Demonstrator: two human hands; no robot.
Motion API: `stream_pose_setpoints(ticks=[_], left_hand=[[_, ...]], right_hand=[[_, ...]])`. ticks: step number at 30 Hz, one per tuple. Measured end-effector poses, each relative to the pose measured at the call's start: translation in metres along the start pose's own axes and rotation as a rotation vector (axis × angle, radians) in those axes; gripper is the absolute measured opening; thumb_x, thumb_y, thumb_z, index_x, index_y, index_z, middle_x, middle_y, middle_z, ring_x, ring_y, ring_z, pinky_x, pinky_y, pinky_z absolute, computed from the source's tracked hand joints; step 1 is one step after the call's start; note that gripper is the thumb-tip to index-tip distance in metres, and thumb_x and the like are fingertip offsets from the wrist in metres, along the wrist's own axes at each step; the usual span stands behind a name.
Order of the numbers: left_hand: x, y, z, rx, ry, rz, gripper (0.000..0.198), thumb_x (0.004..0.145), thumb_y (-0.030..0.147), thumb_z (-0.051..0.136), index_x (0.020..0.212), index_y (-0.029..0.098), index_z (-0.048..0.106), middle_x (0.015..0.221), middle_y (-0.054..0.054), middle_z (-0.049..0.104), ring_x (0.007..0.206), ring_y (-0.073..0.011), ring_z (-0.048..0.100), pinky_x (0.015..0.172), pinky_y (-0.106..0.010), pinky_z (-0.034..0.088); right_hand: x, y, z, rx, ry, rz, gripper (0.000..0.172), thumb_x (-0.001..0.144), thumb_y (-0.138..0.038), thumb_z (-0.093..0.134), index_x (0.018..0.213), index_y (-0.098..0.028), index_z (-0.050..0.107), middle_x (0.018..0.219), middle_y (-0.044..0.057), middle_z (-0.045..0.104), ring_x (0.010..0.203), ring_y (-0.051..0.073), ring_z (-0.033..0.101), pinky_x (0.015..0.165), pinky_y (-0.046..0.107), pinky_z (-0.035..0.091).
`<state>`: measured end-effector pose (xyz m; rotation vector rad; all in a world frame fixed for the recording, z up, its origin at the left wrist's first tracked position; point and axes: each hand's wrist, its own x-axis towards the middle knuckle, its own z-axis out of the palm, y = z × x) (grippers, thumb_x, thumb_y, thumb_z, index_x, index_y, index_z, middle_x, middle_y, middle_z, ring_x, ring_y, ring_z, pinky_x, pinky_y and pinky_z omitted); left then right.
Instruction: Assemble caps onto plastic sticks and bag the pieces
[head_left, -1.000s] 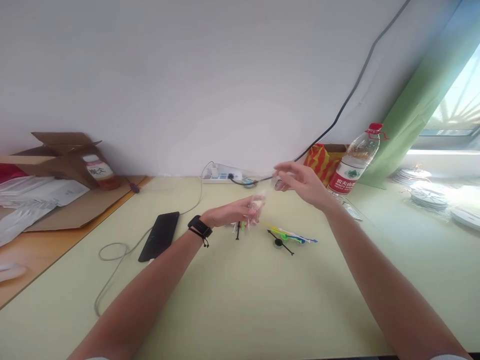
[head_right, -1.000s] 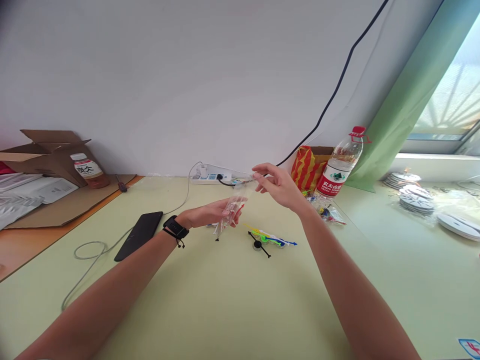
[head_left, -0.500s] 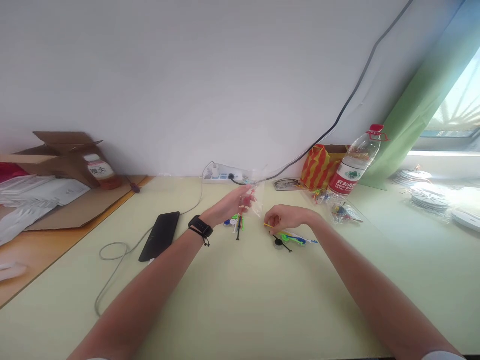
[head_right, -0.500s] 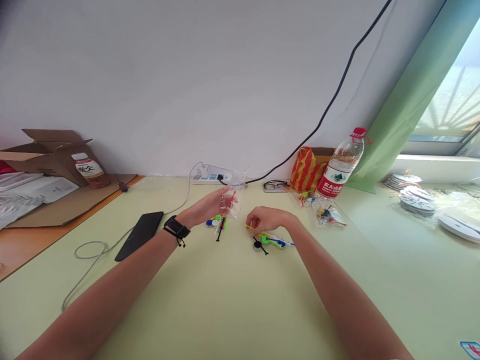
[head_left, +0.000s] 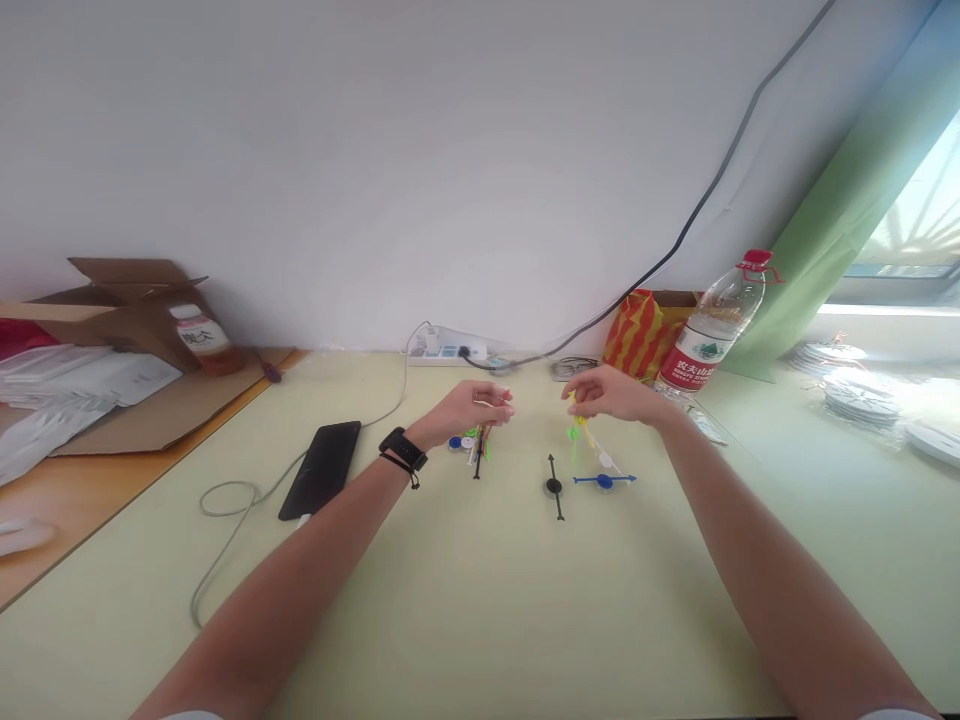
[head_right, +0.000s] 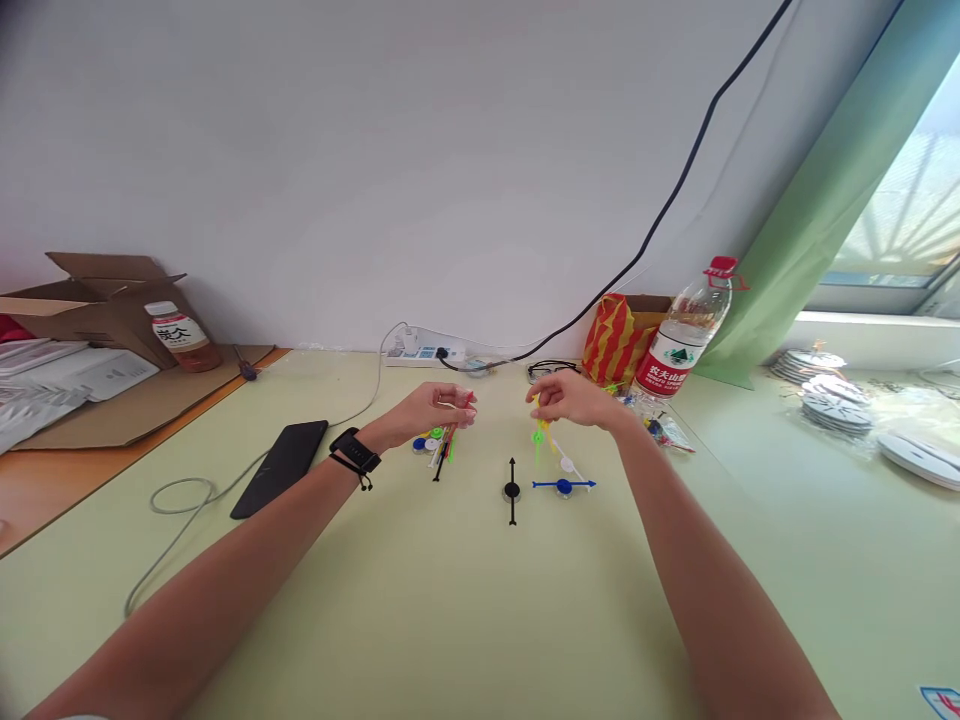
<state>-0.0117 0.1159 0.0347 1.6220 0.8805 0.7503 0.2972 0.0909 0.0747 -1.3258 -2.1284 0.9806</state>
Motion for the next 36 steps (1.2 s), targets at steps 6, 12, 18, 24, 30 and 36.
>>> stream_pose_setpoints(ticks=[6, 12, 18, 24, 30, 36], left_hand=[[0.002, -0.002, 0.004, 0.118, 0.008, 0.058, 0.047, 0.072, 0.048, 0.088, 0.103, 0.014, 0.076, 0.101, -0.015, 0.077, 0.088, -0.0239, 0.074, 0.082, -0.037, 0.059], [-0.002, 0.006, 0.009, 0.166, -0.056, 0.078, 0.043, 0.074, 0.048, 0.086, 0.098, 0.015, 0.073, 0.093, -0.013, 0.079, 0.086, -0.0243, 0.075, 0.084, -0.038, 0.058], [-0.009, 0.018, 0.021, 0.245, -0.117, 0.15, 0.045, 0.076, 0.049, 0.084, 0.104, 0.016, 0.072, 0.093, -0.012, 0.079, 0.087, -0.024, 0.075, 0.079, -0.035, 0.057], [-0.011, 0.021, 0.023, 0.271, -0.166, 0.179, 0.048, 0.076, 0.05, 0.084, 0.108, 0.017, 0.073, 0.099, -0.013, 0.078, 0.089, -0.0245, 0.075, 0.079, -0.036, 0.058], [-0.015, 0.028, 0.026, 0.33, -0.142, 0.193, 0.047, 0.08, 0.053, 0.08, 0.111, 0.018, 0.073, 0.101, -0.012, 0.077, 0.091, -0.0244, 0.074, 0.079, -0.035, 0.057], [-0.012, 0.035, 0.033, 0.262, 0.024, 0.249, 0.041, 0.092, 0.056, 0.064, 0.103, 0.018, 0.074, 0.103, -0.011, 0.076, 0.089, -0.0219, 0.072, 0.081, -0.034, 0.056]], right_hand=[[-0.02, -0.005, -0.033, 0.171, 0.56, -0.144, 0.049, 0.068, -0.052, 0.089, 0.101, -0.019, 0.074, 0.083, 0.006, 0.073, 0.081, 0.025, 0.072, 0.07, 0.037, 0.06], [-0.027, -0.04, -0.031, 0.193, 0.796, -0.349, 0.039, 0.076, -0.046, 0.084, 0.106, -0.023, 0.075, 0.089, 0.006, 0.072, 0.084, 0.024, 0.072, 0.075, 0.039, 0.062], [-0.027, -0.069, -0.011, 0.037, 0.771, -0.37, 0.037, 0.082, -0.048, 0.079, 0.108, -0.022, 0.076, 0.086, 0.006, 0.071, 0.081, 0.023, 0.07, 0.079, 0.04, 0.062], [-0.024, -0.079, 0.007, -0.031, 0.703, -0.385, 0.033, 0.086, -0.048, 0.073, 0.106, -0.022, 0.076, 0.088, 0.007, 0.072, 0.084, 0.025, 0.07, 0.079, 0.04, 0.06], [-0.025, -0.089, 0.017, -0.1, 0.647, -0.406, 0.026, 0.09, -0.045, 0.068, 0.104, -0.023, 0.075, 0.087, 0.007, 0.074, 0.082, 0.025, 0.07, 0.077, 0.04, 0.059], [-0.032, -0.096, 0.016, -0.161, 0.705, -0.43, 0.022, 0.092, -0.043, 0.067, 0.102, -0.025, 0.075, 0.092, 0.006, 0.075, 0.084, 0.025, 0.07, 0.079, 0.039, 0.059]])
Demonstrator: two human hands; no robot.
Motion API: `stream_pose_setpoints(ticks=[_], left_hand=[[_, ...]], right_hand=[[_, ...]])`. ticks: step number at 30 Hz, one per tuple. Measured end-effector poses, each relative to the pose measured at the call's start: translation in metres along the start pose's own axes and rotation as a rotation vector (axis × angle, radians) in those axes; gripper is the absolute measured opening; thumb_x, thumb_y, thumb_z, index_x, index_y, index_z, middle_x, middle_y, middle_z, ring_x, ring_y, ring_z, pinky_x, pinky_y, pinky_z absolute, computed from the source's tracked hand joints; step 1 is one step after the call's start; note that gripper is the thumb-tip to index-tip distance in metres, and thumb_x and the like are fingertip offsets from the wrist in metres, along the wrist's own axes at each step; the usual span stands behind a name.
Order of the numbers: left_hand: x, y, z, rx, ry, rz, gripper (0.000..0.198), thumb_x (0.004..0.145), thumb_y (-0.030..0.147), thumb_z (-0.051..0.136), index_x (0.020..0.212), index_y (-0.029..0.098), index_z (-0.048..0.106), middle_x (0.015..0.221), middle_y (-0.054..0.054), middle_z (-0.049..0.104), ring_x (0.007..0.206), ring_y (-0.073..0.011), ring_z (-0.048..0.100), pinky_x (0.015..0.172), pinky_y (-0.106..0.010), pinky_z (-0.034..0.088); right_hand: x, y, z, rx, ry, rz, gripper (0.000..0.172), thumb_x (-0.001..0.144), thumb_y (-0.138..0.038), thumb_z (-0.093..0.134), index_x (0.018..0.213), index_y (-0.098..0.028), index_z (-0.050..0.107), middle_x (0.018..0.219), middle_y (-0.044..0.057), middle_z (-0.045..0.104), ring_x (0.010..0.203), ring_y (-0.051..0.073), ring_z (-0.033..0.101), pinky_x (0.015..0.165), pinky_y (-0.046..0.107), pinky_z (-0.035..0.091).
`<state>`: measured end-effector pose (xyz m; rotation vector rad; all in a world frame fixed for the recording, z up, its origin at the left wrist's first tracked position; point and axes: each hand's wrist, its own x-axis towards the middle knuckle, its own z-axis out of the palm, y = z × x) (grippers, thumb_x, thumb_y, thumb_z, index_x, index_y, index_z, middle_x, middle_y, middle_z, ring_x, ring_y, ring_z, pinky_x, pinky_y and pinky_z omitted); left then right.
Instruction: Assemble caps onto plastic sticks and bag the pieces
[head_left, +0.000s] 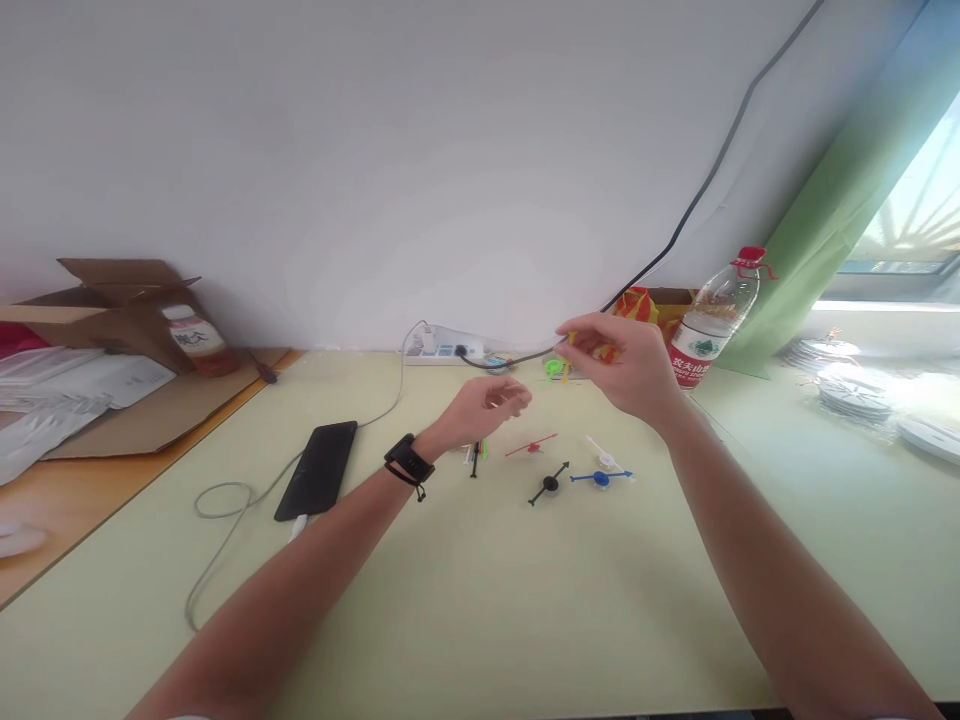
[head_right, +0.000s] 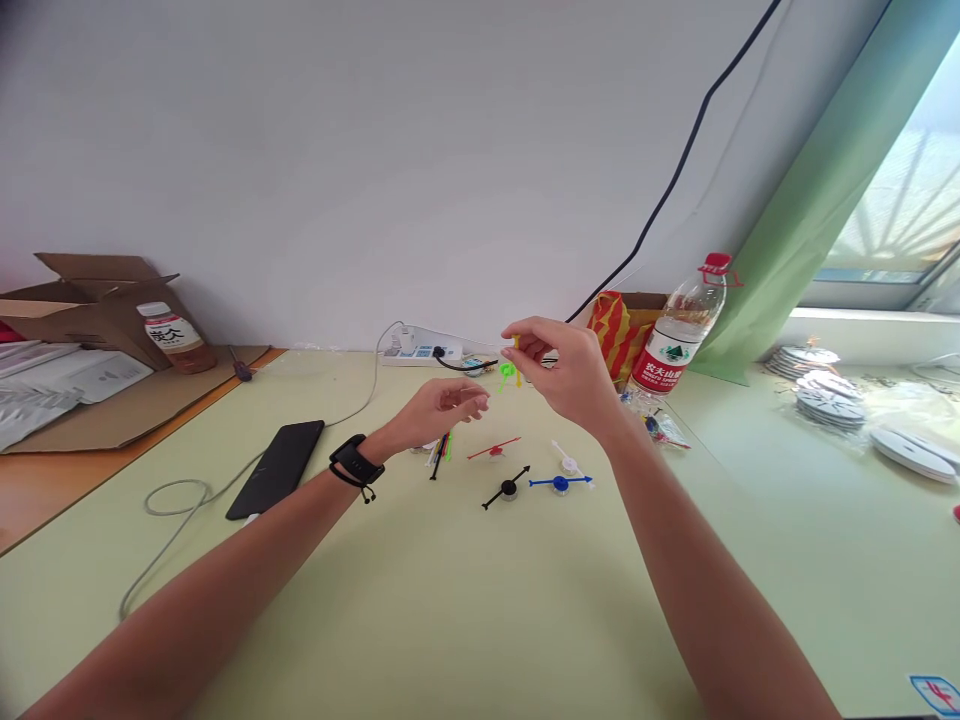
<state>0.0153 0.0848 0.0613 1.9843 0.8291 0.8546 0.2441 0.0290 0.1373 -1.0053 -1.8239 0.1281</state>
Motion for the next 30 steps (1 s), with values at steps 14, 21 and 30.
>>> stream_pose_setpoints(ticks=[14, 21, 30], left_hand=[[-0.002, 0.014, 0.002, 0.05, 0.214, 0.077, 0.025, 0.096, 0.029, 0.052, 0.106, 0.019, 0.072, 0.088, -0.004, 0.075, 0.075, -0.0156, 0.071, 0.072, -0.028, 0.059], [-0.005, 0.02, 0.003, 0.065, 0.218, 0.08, 0.026, 0.091, 0.018, 0.049, 0.113, 0.023, 0.061, 0.087, -0.002, 0.076, 0.071, -0.0149, 0.071, 0.069, -0.027, 0.058], [-0.007, 0.027, 0.002, 0.336, 0.202, 0.27, 0.029, 0.084, 0.006, 0.046, 0.086, 0.02, 0.072, 0.093, -0.003, 0.075, 0.079, -0.0148, 0.069, 0.071, -0.027, 0.056]], right_hand=[[-0.001, -0.011, -0.002, -0.042, 0.093, -0.204, 0.009, 0.091, -0.023, 0.069, 0.098, -0.024, 0.074, 0.086, 0.002, 0.076, 0.073, 0.018, 0.07, 0.066, 0.03, 0.058], [-0.002, -0.015, 0.0, -0.041, 0.094, -0.235, 0.01, 0.09, -0.019, 0.069, 0.098, -0.024, 0.074, 0.084, 0.001, 0.075, 0.071, 0.016, 0.068, 0.066, 0.028, 0.056], [-0.003, -0.017, 0.003, -0.053, -0.029, -0.23, 0.01, 0.092, -0.019, 0.066, 0.098, -0.022, 0.073, 0.082, 0.001, 0.073, 0.071, 0.016, 0.067, 0.065, 0.027, 0.053]])
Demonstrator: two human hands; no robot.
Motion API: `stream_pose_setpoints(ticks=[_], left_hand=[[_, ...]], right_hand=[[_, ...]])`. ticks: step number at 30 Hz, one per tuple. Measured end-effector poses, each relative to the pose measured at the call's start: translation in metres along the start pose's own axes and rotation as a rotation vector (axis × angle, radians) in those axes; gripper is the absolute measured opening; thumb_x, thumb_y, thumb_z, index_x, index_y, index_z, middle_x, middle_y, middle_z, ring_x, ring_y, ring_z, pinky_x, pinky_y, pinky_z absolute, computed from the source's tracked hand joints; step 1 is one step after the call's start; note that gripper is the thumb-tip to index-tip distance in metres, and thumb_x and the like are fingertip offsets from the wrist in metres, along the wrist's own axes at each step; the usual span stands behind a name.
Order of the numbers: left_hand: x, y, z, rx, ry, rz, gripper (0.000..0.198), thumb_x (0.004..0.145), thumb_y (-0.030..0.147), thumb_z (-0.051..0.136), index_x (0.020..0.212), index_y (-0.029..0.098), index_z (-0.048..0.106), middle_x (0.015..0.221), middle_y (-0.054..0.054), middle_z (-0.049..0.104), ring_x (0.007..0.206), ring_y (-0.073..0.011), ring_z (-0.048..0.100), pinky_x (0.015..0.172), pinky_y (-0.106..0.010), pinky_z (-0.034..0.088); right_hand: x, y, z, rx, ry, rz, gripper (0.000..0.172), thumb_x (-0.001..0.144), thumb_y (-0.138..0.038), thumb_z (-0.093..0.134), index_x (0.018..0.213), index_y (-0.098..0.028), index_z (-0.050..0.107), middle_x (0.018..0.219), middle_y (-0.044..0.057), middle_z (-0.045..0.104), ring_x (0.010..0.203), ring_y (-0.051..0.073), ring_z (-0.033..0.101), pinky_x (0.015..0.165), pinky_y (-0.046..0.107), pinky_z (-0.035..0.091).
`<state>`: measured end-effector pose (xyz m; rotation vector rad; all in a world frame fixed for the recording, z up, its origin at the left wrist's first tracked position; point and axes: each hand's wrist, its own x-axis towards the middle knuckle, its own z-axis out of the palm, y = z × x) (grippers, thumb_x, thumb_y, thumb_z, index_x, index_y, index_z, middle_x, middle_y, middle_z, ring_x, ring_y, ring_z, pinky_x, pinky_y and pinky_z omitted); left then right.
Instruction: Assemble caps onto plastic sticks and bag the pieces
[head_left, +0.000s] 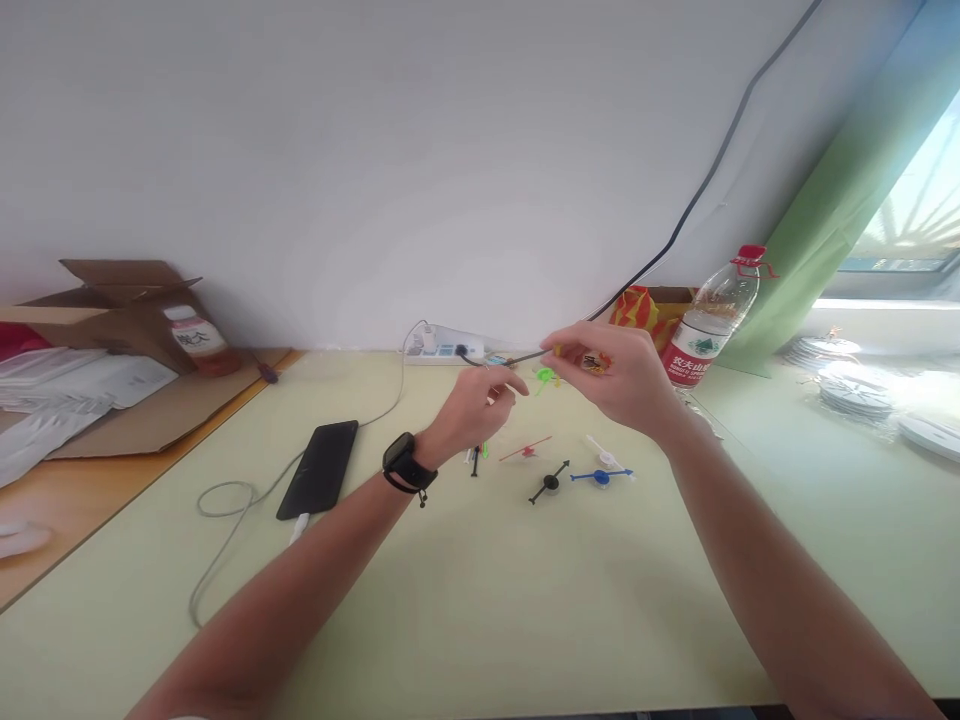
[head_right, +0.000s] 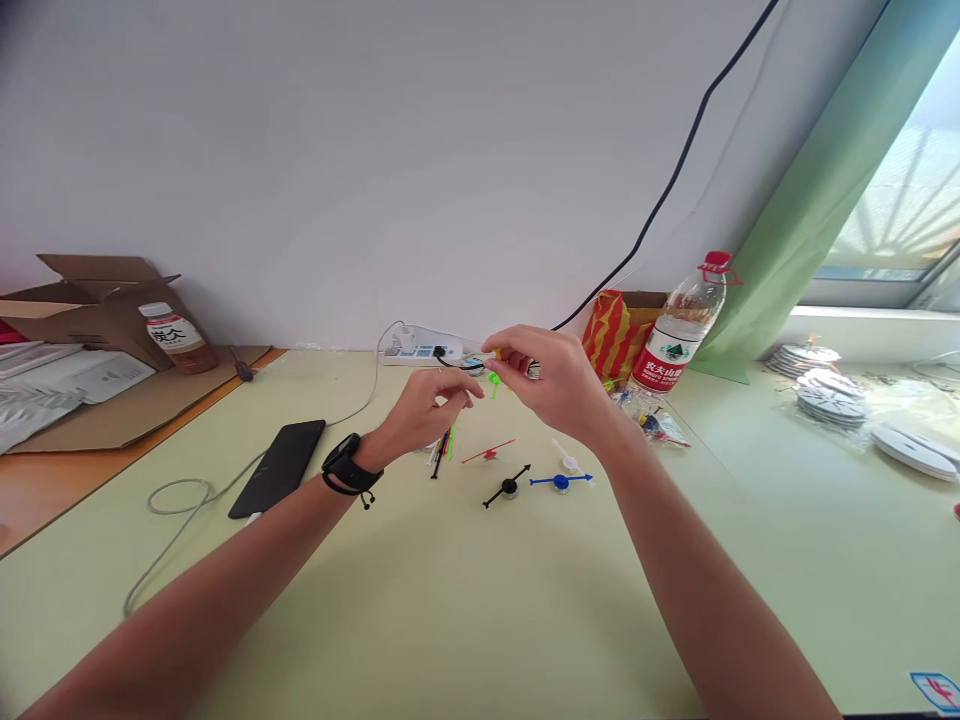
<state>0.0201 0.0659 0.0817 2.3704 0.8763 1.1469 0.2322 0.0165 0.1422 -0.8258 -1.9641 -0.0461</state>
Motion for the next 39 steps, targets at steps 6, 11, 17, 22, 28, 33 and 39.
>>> stream_pose_setpoints(ticks=[6, 11, 17, 22, 28, 33, 39], left_hand=[[0.0, 0.0, 0.001, 0.024, 0.072, -0.007, 0.028, 0.078, 0.006, 0.055, 0.092, 0.018, 0.075, 0.091, -0.002, 0.078, 0.073, -0.0134, 0.068, 0.074, -0.027, 0.058], [0.0, 0.001, 0.0, 0.039, 0.066, -0.014, 0.027, 0.081, 0.008, 0.055, 0.094, 0.019, 0.076, 0.097, -0.002, 0.079, 0.077, -0.0143, 0.071, 0.075, -0.027, 0.059], [-0.002, 0.004, 0.003, 0.073, 0.068, 0.016, 0.027, 0.078, 0.009, 0.059, 0.098, 0.019, 0.075, 0.096, -0.002, 0.078, 0.073, -0.0139, 0.071, 0.075, -0.028, 0.06], [-0.003, 0.005, 0.005, 0.07, 0.081, 0.022, 0.029, 0.076, 0.009, 0.06, 0.099, 0.018, 0.074, 0.093, -0.002, 0.076, 0.071, -0.0134, 0.071, 0.074, -0.027, 0.061], [-0.003, 0.005, 0.006, 0.102, 0.071, -0.003, 0.028, 0.079, 0.014, 0.063, 0.104, 0.018, 0.074, 0.092, -0.004, 0.076, 0.073, -0.0167, 0.073, 0.074, -0.03, 0.061], [-0.003, 0.004, 0.006, 0.103, 0.064, -0.04, 0.027, 0.08, 0.016, 0.063, 0.106, 0.018, 0.073, 0.096, -0.005, 0.076, 0.073, -0.0172, 0.073, 0.073, -0.031, 0.062], [-0.003, 0.006, 0.003, 0.091, 0.006, -0.018, 0.026, 0.086, 0.028, 0.067, 0.111, 0.019, 0.072, 0.098, -0.006, 0.073, 0.078, -0.018, 0.073, 0.073, -0.031, 0.062]], right_hand=[[-0.001, 0.001, -0.001, 0.004, -0.001, 0.001, 0.011, 0.092, -0.018, 0.065, 0.098, -0.022, 0.073, 0.082, 0.002, 0.073, 0.071, 0.016, 0.066, 0.065, 0.027, 0.053], [-0.001, -0.001, 0.0, 0.021, -0.049, 0.029, 0.01, 0.092, -0.02, 0.065, 0.097, -0.022, 0.073, 0.083, 0.002, 0.074, 0.071, 0.016, 0.067, 0.066, 0.028, 0.053], [-0.001, 0.005, 0.012, 0.091, 0.034, 0.256, 0.008, 0.088, -0.028, 0.071, 0.09, -0.021, 0.074, 0.072, 0.001, 0.071, 0.067, 0.017, 0.067, 0.063, 0.028, 0.055], [-0.002, 0.022, 0.028, 0.348, 0.096, 0.57, 0.033, 0.074, -0.046, 0.084, 0.086, -0.017, 0.072, 0.064, 0.003, 0.07, 0.06, 0.02, 0.07, 0.055, 0.029, 0.057], [-0.008, 0.03, 0.047, 0.388, 0.127, 0.717, 0.041, 0.068, -0.051, 0.087, 0.084, -0.016, 0.072, 0.062, 0.006, 0.072, 0.051, 0.019, 0.067, 0.047, 0.028, 0.054], [-0.013, 0.025, 0.057, 0.194, 0.216, 0.617, 0.027, 0.079, -0.043, 0.076, 0.089, -0.017, 0.074, 0.069, 0.006, 0.074, 0.049, 0.018, 0.065, 0.047, 0.03, 0.052], [-0.015, 0.02, 0.062, 0.132, 0.205, 0.607, 0.029, 0.081, -0.045, 0.075, 0.089, -0.018, 0.076, 0.072, 0.007, 0.075, 0.051, 0.018, 0.064, 0.048, 0.03, 0.051]])
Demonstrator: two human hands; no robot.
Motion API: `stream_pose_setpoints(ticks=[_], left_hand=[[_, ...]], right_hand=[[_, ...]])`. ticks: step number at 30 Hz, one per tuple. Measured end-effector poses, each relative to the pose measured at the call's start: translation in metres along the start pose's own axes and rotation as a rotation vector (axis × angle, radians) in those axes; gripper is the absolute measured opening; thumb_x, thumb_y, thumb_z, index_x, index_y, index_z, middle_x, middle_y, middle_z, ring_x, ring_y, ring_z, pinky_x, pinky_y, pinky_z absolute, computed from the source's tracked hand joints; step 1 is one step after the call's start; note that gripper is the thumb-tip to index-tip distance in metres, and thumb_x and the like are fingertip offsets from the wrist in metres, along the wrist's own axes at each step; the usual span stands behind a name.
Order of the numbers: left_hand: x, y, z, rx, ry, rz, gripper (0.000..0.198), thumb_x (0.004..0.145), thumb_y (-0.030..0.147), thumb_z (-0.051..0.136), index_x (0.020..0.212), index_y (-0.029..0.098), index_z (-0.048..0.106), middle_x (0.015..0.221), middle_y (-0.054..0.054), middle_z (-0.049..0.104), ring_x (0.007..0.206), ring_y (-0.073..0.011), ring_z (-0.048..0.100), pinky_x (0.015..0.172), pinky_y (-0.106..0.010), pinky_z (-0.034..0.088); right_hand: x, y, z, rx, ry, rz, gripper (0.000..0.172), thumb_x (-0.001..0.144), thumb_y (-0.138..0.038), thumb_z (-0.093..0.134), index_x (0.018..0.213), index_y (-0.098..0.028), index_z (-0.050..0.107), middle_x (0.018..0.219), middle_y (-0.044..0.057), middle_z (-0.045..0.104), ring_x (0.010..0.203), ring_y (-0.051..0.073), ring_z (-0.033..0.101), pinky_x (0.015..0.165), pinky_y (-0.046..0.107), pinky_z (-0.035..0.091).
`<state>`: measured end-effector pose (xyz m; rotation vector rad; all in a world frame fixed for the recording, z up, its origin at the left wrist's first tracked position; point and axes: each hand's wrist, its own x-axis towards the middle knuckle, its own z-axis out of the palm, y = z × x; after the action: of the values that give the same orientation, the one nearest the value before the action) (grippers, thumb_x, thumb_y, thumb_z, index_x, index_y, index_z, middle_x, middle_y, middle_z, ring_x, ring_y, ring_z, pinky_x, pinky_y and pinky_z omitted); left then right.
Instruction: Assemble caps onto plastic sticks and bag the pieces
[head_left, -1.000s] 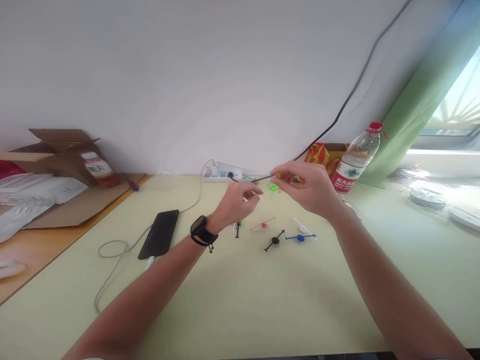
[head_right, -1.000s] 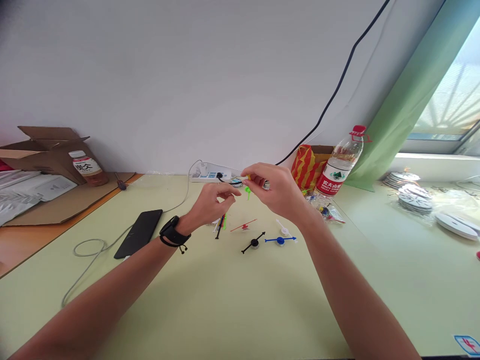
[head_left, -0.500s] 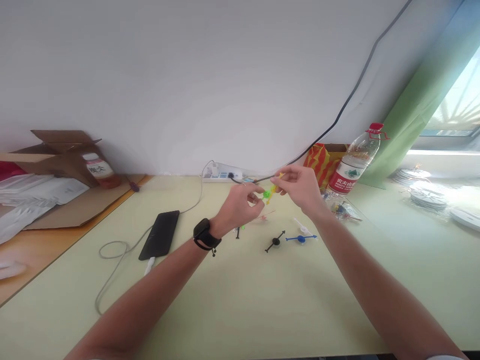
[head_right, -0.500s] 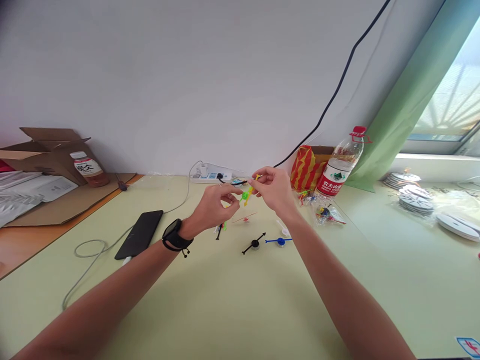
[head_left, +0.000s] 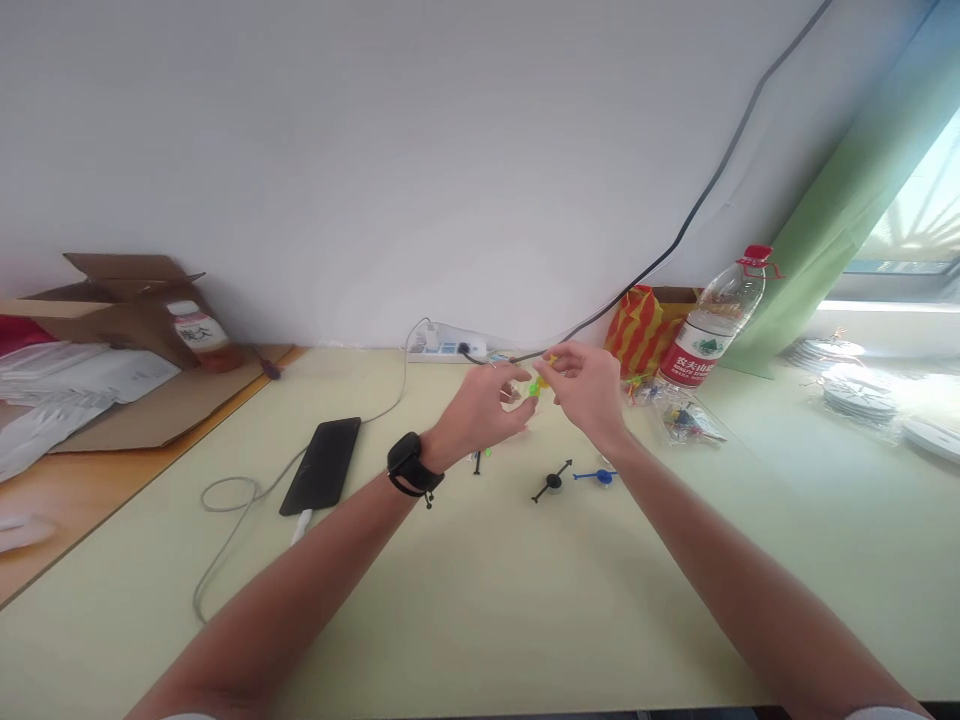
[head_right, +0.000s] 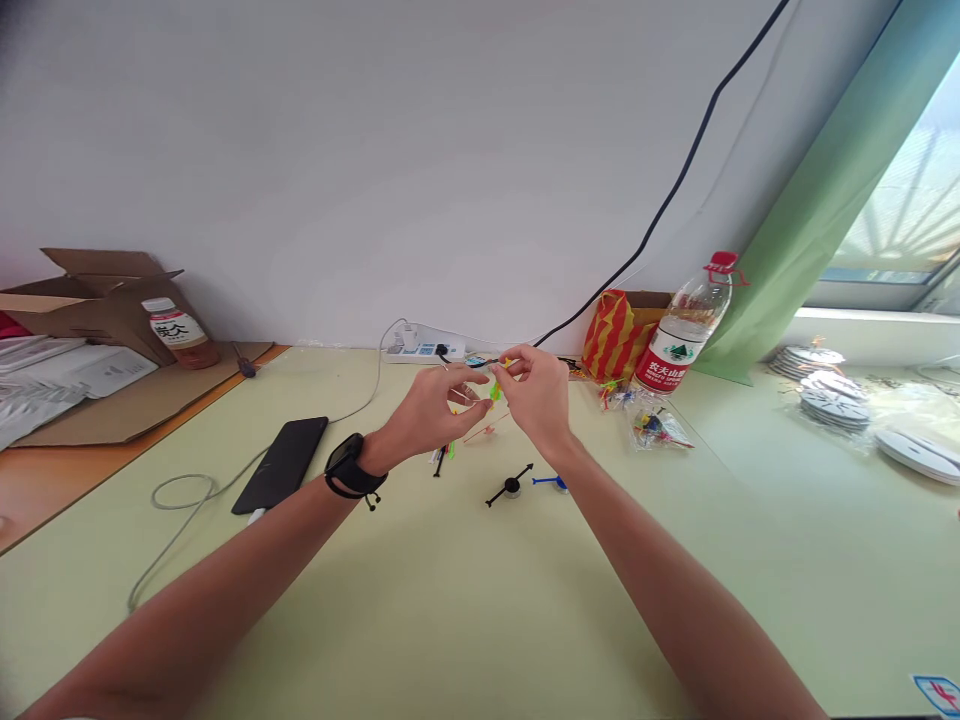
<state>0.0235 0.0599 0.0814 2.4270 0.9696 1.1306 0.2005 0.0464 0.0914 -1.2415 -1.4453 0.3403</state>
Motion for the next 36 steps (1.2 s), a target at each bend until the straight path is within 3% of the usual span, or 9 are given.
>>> stream_pose_setpoints(ticks=[5, 9, 13, 17, 23, 27, 29, 32, 36], left_hand=[[0.0, 0.0, -0.003, -0.028, -0.069, -0.011, 0.042, 0.085, 0.032, 0.072, 0.126, 0.024, 0.068, 0.11, -0.006, 0.07, 0.084, -0.0182, 0.072, 0.073, -0.031, 0.063], [-0.001, -0.003, -0.004, -0.017, -0.083, -0.019, 0.038, 0.086, 0.027, 0.07, 0.123, 0.025, 0.069, 0.11, -0.006, 0.069, 0.085, -0.0181, 0.072, 0.072, -0.03, 0.063], [0.0, -0.008, -0.007, 0.026, -0.111, 0.002, 0.03, 0.088, 0.027, 0.067, 0.118, 0.025, 0.07, 0.111, -0.005, 0.071, 0.087, -0.019, 0.072, 0.076, -0.033, 0.062], [0.001, -0.012, -0.012, 0.111, -0.108, 0.019, 0.02, 0.089, 0.029, 0.065, 0.108, 0.024, 0.071, 0.104, -0.005, 0.074, 0.087, -0.0218, 0.071, 0.075, -0.035, 0.059], [0.007, -0.009, -0.023, 0.104, -0.052, 0.031, 0.012, 0.093, 0.028, 0.059, 0.096, 0.022, 0.069, 0.091, -0.002, 0.075, 0.077, -0.0174, 0.07, 0.073, -0.031, 0.056], [0.009, -0.004, -0.029, 0.034, 0.073, -0.025, 0.045, 0.093, 0.037, 0.065, 0.136, 0.026, 0.055, 0.11, -0.003, 0.074, 0.087, -0.0164, 0.07, 0.08, -0.03, 0.055], [0.009, -0.005, -0.029, 0.019, 0.123, -0.059, 0.061, 0.091, 0.044, 0.069, 0.145, 0.028, 0.047, 0.121, -0.006, 0.07, 0.099, -0.0185, 0.069, 0.085, -0.031, 0.054], [0.007, -0.012, -0.026, -0.006, 0.062, -0.106, 0.071, 0.088, 0.051, 0.072, 0.149, 0.028, 0.043, 0.134, -0.009, 0.064, 0.112, -0.0227, 0.065, 0.09, -0.034, 0.053], [0.002, -0.03, -0.015, -0.094, -0.066, -0.171, 0.085, 0.085, 0.056, 0.074, 0.155, 0.028, 0.034, 0.143, -0.014, 0.058, 0.121, -0.0277, 0.063, 0.094, -0.039, 0.054]], right_hand=[[0.002, 0.007, 0.003, 0.096, -0.095, 0.157, 0.04, 0.076, -0.055, 0.078, 0.088, -0.017, 0.076, 0.073, 0.007, 0.077, 0.042, 0.014, 0.055, 0.041, 0.028, 0.044], [0.006, 0.017, 0.005, 0.066, -0.222, 0.191, 0.037, 0.078, -0.053, 0.077, 0.088, -0.017, 0.076, 0.076, 0.008, 0.077, 0.051, 0.016, 0.058, 0.04, 0.026, 0.039], [0.009, 0.018, 0.001, -0.06, -0.383, -0.024, 0.034, 0.092, -0.049, 0.061, 0.087, -0.02, 0.077, 0.089, 0.007, 0.078, 0.069, 0.018, 0.065, 0.052, 0.027, 0.045], [0.013, 0.016, -0.014, -0.254, -0.497, -0.259, 0.036, 0.099, -0.045, 0.052, 0.087, -0.021, 0.076, 0.083, 0.003, 0.075, 0.068, 0.016, 0.062, 0.061, 0.028, 0.044], [0.025, 0.022, -0.036, -0.343, -0.645, -0.36, 0.017, 0.094, -0.034, 0.061, 0.091, -0.021, 0.072, 0.09, 0.004, 0.074, 0.073, 0.017, 0.064, 0.065, 0.029, 0.047], [0.03, 0.022, -0.04, -0.33, -0.486, -0.405, 0.014, 0.094, -0.024, 0.056, 0.091, -0.021, 0.069, 0.088, 0.003, 0.074, 0.074, 0.017, 0.064, 0.068, 0.029, 0.048], [0.031, 0.02, -0.041, -0.344, -0.483, -0.409, 0.013, 0.092, -0.023, 0.057, 0.089, -0.021, 0.069, 0.085, 0.003, 0.073, 0.072, 0.017, 0.064, 0.067, 0.029, 0.047], [0.029, 0.016, -0.042, -0.33, -0.592, -0.411, 0.011, 0.089, -0.021, 0.06, 0.082, -0.021, 0.068, 0.078, 0.001, 0.072, 0.069, 0.017, 0.063, 0.065, 0.029, 0.047], [0.026, 0.007, -0.044, -0.246, -0.513, -0.428, 0.012, 0.091, -0.025, 0.06, 0.086, -0.021, 0.069, 0.081, 0.003, 0.073, 0.071, 0.018, 0.064, 0.066, 0.03, 0.049]])
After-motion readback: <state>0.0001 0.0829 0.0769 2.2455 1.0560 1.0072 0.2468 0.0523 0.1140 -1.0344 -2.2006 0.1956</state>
